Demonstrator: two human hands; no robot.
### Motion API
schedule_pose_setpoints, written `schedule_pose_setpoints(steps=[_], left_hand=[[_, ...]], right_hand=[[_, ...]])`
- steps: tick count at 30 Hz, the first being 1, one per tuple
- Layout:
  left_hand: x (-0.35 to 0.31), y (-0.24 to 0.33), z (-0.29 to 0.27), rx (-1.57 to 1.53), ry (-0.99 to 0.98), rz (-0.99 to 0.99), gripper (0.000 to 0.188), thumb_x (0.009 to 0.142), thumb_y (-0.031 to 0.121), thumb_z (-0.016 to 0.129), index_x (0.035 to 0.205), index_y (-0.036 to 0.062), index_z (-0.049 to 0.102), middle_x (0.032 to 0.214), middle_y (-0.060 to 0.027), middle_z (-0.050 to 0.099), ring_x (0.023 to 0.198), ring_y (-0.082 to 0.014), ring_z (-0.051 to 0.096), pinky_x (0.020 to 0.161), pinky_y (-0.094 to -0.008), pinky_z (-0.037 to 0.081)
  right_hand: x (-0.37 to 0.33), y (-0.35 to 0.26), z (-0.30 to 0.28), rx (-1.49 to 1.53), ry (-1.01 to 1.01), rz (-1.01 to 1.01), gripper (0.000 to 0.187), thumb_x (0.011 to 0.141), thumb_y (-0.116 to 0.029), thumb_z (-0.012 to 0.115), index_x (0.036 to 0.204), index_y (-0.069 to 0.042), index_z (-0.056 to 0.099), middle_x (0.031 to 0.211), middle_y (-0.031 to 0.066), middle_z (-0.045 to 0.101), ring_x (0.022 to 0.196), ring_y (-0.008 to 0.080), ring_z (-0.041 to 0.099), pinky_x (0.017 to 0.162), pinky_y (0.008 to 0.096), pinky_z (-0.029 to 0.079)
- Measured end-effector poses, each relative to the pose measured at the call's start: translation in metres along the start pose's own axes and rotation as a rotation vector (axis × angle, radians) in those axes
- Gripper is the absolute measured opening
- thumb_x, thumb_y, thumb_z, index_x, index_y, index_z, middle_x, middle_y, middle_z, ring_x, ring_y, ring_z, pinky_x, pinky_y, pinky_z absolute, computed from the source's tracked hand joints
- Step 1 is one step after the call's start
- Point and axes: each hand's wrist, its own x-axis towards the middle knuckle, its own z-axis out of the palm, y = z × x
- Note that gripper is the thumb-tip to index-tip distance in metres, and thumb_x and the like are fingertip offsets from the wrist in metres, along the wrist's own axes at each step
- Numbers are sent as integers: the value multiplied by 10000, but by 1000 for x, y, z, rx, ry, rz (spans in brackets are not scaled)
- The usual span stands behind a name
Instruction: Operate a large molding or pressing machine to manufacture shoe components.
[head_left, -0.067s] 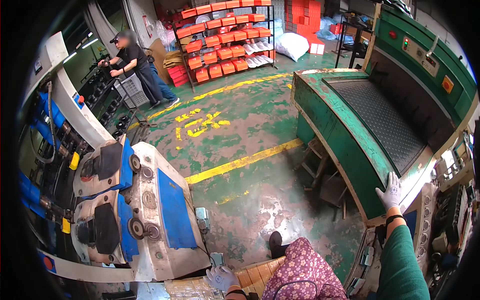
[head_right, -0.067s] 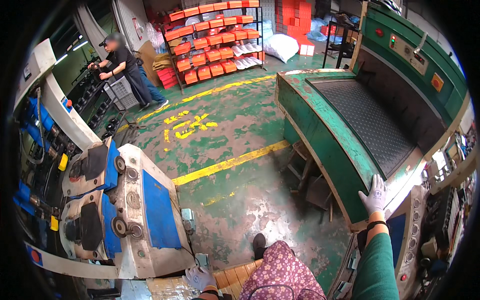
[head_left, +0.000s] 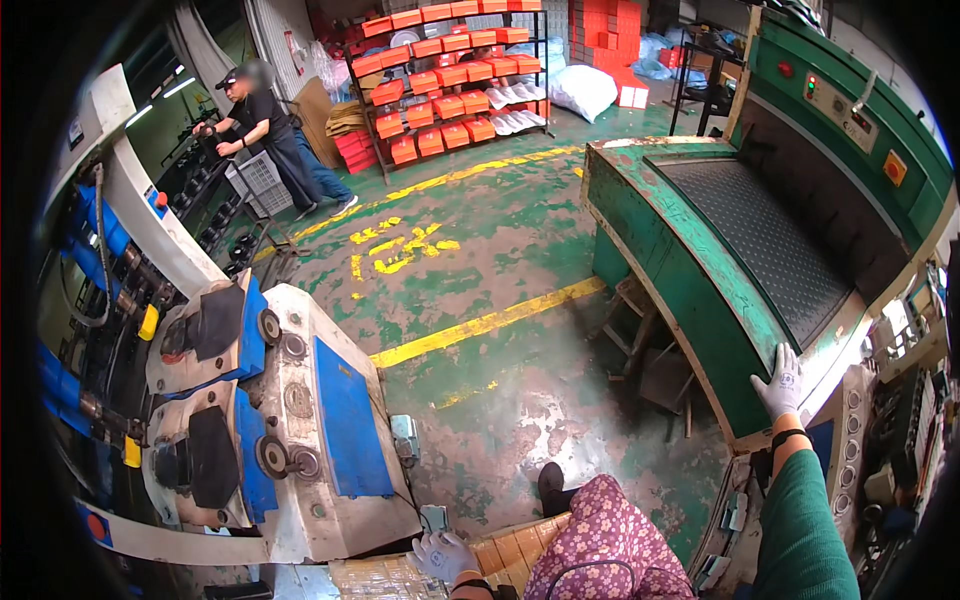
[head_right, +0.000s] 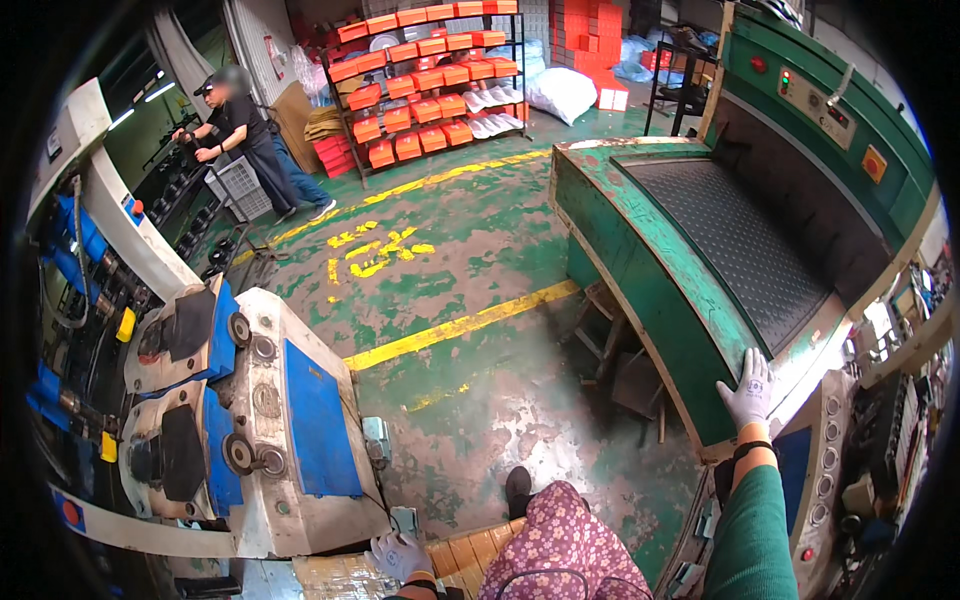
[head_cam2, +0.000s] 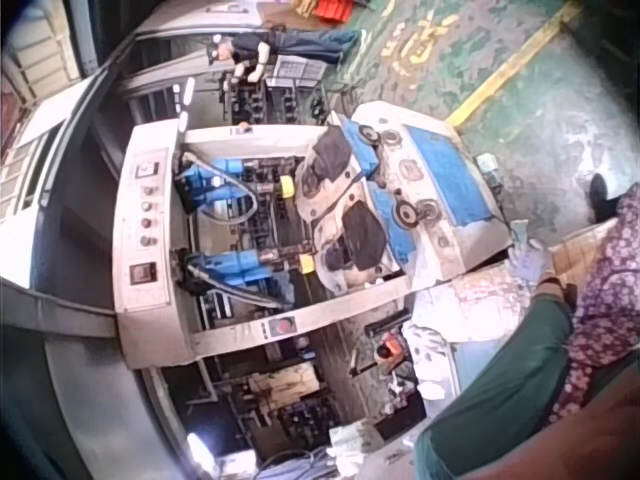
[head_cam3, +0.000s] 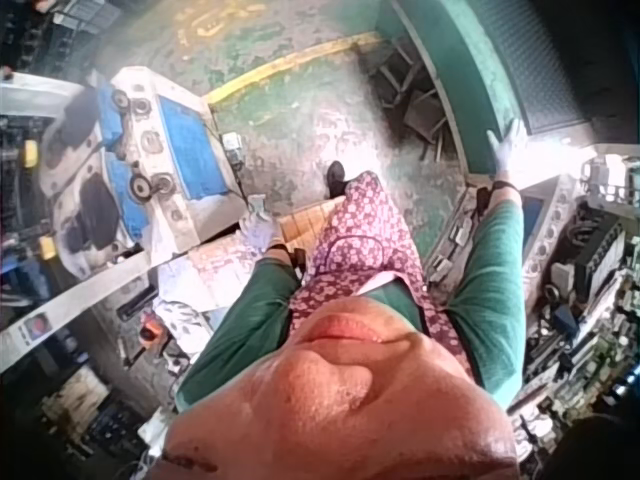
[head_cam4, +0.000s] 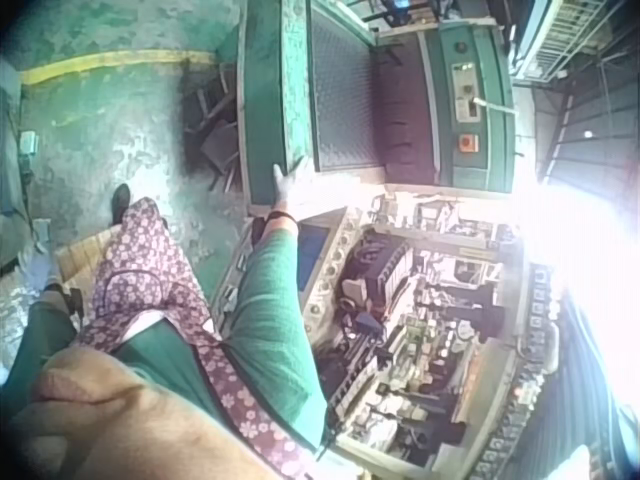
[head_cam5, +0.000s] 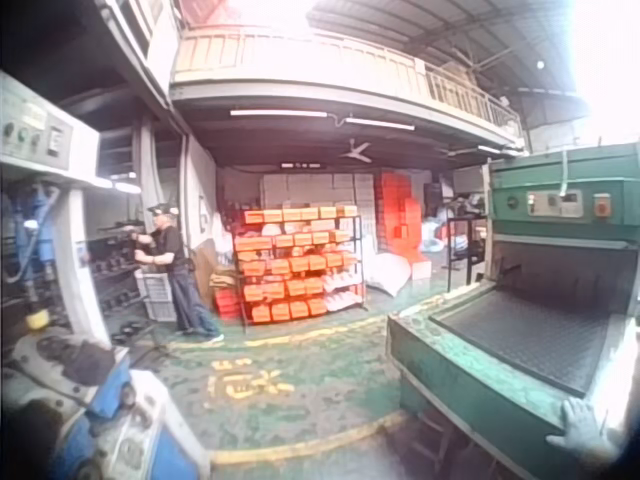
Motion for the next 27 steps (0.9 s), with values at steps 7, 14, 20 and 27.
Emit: schedule_pose_setpoints(steps=[7, 14, 20, 27], left_hand=[[-1, -1, 1, 0, -2, 4, 224, 868, 262, 624, 950, 92, 745, 1169, -66, 662, 1329, -290, 464, 1217, -534, 188], [-2, -4, 4, -22, 22, 12, 221, 870, 259, 626, 946, 84, 740, 1162, -65, 664, 1327, -291, 465, 1216, -532, 189], [-1, 0, 0, -23, 0, 2, 213, 867, 248, 633, 944, 81, 740, 1159, -72, 664, 1331, -295, 461, 1217, -528, 182], [-2, -3, 3, -12, 29, 17, 210, 857, 246, 642, 945, 81, 739, 1154, -74, 664, 1326, -296, 462, 1208, -531, 197]], right_hand=[[-1, 0, -1, -2, -2, 2, 977, 753, -390, 788, 1522, -1, 327, 1557, 212, 372, 1461, 352, 318, 1218, 468, 221], [0, 2, 2, 5, 7, -4, 980, 748, -381, 794, 1522, -2, 327, 1556, 209, 372, 1457, 354, 322, 1210, 472, 240], [0, 2, 2, 5, 8, -5, 988, 746, -381, 796, 1526, -2, 322, 1557, 206, 373, 1455, 356, 322, 1209, 472, 239], [0, 0, 1, -5, -3, 1, 986, 751, -391, 788, 1528, -4, 320, 1561, 205, 368, 1461, 352, 315, 1215, 470, 231]])
